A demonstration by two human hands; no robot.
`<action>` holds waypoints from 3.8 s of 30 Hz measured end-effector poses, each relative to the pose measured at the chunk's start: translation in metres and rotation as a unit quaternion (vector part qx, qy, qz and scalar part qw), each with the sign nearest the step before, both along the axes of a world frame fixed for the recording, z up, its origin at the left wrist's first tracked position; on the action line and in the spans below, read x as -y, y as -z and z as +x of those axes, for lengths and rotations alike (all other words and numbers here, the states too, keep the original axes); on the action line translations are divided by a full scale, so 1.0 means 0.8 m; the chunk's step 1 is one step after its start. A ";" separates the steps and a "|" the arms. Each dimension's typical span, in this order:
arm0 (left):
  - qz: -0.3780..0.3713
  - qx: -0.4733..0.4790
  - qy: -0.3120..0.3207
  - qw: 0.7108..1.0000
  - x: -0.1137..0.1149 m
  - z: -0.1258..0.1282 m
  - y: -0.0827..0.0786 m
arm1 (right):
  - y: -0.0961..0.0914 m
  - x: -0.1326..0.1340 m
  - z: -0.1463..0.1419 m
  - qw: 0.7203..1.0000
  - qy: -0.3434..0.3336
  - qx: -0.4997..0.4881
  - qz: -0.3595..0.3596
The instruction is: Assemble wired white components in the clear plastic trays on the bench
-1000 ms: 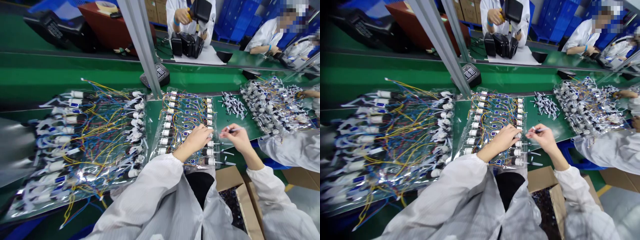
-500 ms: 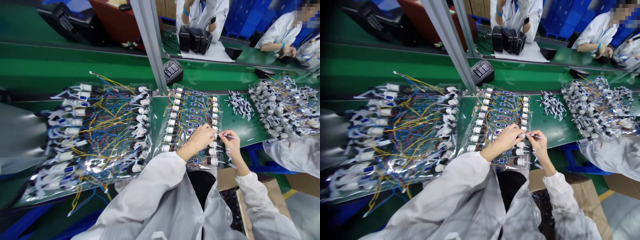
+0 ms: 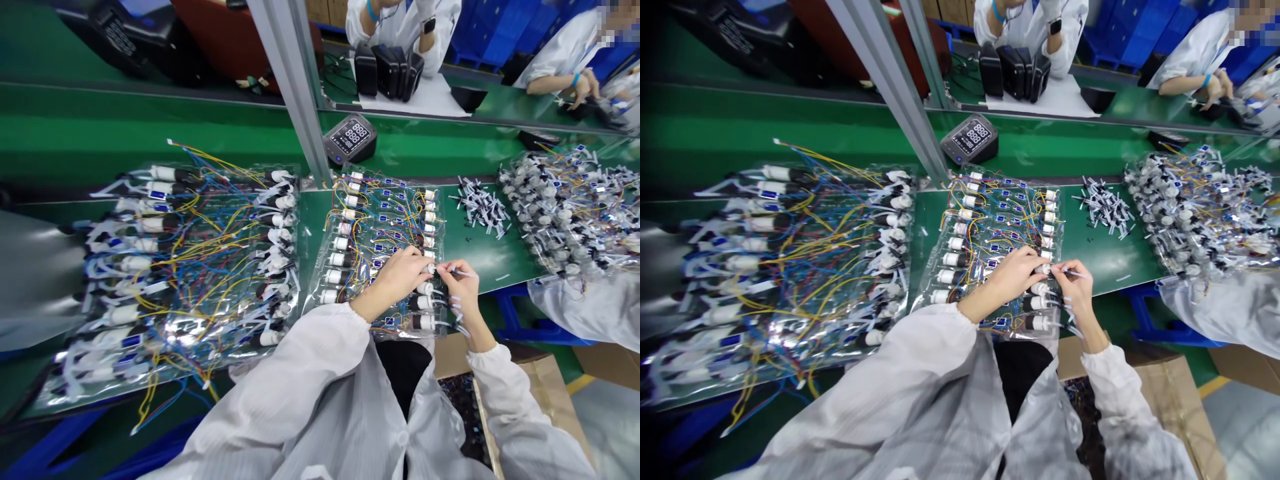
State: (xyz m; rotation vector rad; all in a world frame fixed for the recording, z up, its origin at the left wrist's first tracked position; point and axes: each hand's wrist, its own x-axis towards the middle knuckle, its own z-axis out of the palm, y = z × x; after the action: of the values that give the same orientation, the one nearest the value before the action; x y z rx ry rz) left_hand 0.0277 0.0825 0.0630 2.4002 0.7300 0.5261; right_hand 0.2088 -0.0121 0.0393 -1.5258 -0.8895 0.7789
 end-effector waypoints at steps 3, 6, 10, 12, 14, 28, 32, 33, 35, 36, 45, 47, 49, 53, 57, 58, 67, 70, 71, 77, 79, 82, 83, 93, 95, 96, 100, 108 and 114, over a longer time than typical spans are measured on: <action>0.002 -0.001 -0.003 1.000 0.000 0.000 0.000 | -0.001 0.000 -0.001 1.000 -0.010 0.001 -0.009; 0.000 -0.007 -0.002 1.000 0.000 0.001 0.000 | -0.003 -0.002 -0.002 1.000 -0.008 -0.010 -0.021; -0.009 -0.019 -0.002 1.000 0.001 0.002 -0.002 | -0.005 -0.004 -0.004 0.999 -0.001 -0.032 -0.018; -0.010 -0.022 -0.002 1.000 0.001 0.003 -0.002 | -0.005 -0.005 -0.004 0.999 -0.001 -0.030 -0.016; -0.009 -0.024 0.000 1.000 0.001 0.004 -0.002 | -0.004 -0.005 -0.004 1.000 -0.002 -0.018 -0.015; 0.015 0.003 0.015 1.000 -0.001 0.004 0.002 | -0.032 -0.008 0.010 0.984 -0.094 0.149 -0.012; 0.034 0.010 0.025 0.999 -0.001 0.004 0.002 | -0.035 -0.007 0.018 0.988 -0.108 0.114 0.005; 0.040 0.011 0.026 0.999 -0.001 0.004 0.002 | -0.034 -0.005 0.020 0.985 -0.107 0.133 0.009; 0.047 0.011 0.025 0.998 -0.002 0.004 0.002 | -0.032 -0.003 0.023 0.979 -0.112 0.172 0.010; 0.046 0.010 0.025 0.999 -0.002 0.003 0.002 | -0.031 -0.002 0.023 0.975 -0.117 0.187 0.011; 0.020 0.011 0.023 0.999 -0.005 0.003 0.005 | -0.035 0.000 0.026 0.969 -0.147 0.199 0.020; 0.017 0.021 0.022 0.999 -0.006 0.003 0.006 | -0.037 0.001 0.026 0.967 -0.153 0.200 0.025; 0.013 0.032 0.021 0.999 -0.006 0.003 0.007 | -0.038 0.001 0.024 0.968 -0.146 0.201 0.037; -0.002 0.044 0.022 0.999 -0.007 0.002 0.007 | -0.036 -0.003 0.021 0.970 -0.143 0.192 0.044; -0.016 0.053 0.023 0.998 -0.009 0.002 0.011 | -0.039 -0.008 0.022 0.964 -0.171 0.201 0.027; -0.018 0.057 0.024 0.998 -0.009 0.002 0.012 | -0.040 -0.009 0.022 0.963 -0.176 0.203 0.023; 0.005 0.069 0.037 0.997 -0.011 0.003 0.022 | -0.033 -0.013 0.036 0.937 -0.209 0.272 0.067; 0.012 0.047 0.035 0.998 -0.009 0.002 0.017 | -0.025 -0.013 0.035 0.937 -0.176 0.292 0.076; 0.019 0.033 0.034 0.999 -0.007 0.002 0.012 | -0.022 -0.011 0.036 0.943 -0.167 0.278 0.068; 0.085 -0.045 0.005 0.995 0.000 0.011 -0.027 | -0.011 0.003 0.088 0.974 -0.177 0.139 0.022; 0.112 -0.076 0.014 0.991 -0.005 0.017 -0.030 | -0.010 0.002 0.128 0.982 -0.109 0.154 0.015; 0.143 -0.094 0.038 0.985 -0.019 0.025 -0.024 | -0.015 -0.012 0.193 0.970 0.009 0.239 -0.033; 0.149 -0.092 0.043 0.984 -0.023 0.026 -0.020 | -0.019 -0.019 0.213 0.964 0.029 0.261 -0.048; 0.137 -0.057 0.046 0.988 -0.031 0.017 -0.012 | -0.056 -0.069 0.277 0.880 0.025 0.444 -0.164; 0.114 -0.040 0.057 0.991 -0.035 0.015 -0.010 | -0.066 -0.068 0.277 0.878 0.020 0.444 -0.179; 0.102 -0.033 0.061 0.992 -0.037 0.015 -0.007 | -0.072 -0.066 0.276 0.880 0.020 0.440 -0.180; 0.071 -0.016 0.055 0.996 -0.045 0.018 0.007 | -0.090 -0.052 0.256 0.906 0.035 0.398 -0.137; 0.064 0.016 0.037 0.997 -0.045 0.020 0.011 | -0.054 -0.042 0.096 0.985 -0.059 0.156 -0.040; 0.058 0.011 0.022 0.998 -0.041 0.017 0.001 | -0.039 -0.052 0.039 0.997 -0.054 0.053 0.024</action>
State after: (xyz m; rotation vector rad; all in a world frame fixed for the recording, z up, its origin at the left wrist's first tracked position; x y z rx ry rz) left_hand 0.0415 0.1156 0.0623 2.5074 0.6508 0.5899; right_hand 0.2401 0.0297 0.0706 -1.4976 -1.0691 0.7543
